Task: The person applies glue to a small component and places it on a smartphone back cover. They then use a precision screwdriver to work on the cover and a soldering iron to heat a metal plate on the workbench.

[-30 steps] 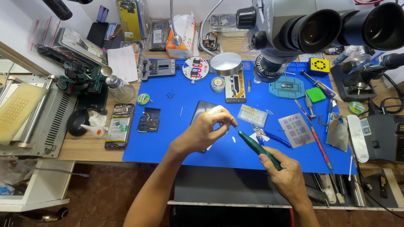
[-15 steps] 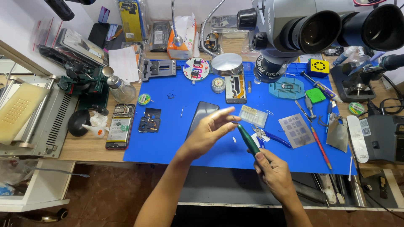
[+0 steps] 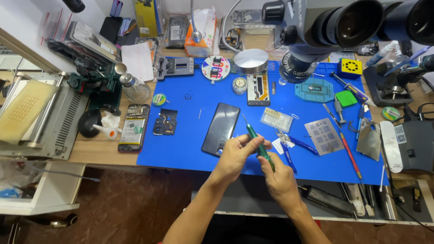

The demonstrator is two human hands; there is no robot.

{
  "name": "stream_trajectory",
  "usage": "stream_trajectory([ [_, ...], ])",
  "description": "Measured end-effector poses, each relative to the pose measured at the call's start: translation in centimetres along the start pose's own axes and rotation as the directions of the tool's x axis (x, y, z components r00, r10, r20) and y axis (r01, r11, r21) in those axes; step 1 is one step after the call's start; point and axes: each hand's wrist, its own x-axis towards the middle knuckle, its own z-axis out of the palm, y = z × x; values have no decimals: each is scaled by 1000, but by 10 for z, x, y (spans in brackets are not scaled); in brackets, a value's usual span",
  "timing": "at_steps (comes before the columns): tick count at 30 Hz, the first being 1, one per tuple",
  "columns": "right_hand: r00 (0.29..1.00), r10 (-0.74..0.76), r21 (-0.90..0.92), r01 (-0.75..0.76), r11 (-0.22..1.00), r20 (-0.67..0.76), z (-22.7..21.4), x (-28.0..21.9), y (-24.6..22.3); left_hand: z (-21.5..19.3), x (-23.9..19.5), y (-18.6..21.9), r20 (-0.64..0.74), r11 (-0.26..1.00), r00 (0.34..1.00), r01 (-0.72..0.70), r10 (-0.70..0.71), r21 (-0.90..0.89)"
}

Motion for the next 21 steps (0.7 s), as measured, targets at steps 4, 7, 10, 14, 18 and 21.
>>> stream_trajectory([
  [4,1000,0,-101,1,995,6,1,7,-30,-11,3,5,-117,999,993,36,-33,17],
  [7,999,17,41,-18,999,42,2,17,-72,-42,12,-10,-166,995,982,-80,88,53],
  [10,883,-454,67,449,891,119,12,41,-83,-82,18,0,-223,935,933,-214,281,284],
  [14,818,-575,-135,569,811,-2,-1,90,-35,-130,-4,62,-374,672,790,-64,486,738],
  [18,909,-414,-302,409,861,50,-33,95,-27,-166,3,54,-351,252,737,248,578,936],
  [21,917,-387,-363,396,844,98,-28,91,-15,-176,20,26,-315,161,780,272,541,949],
])
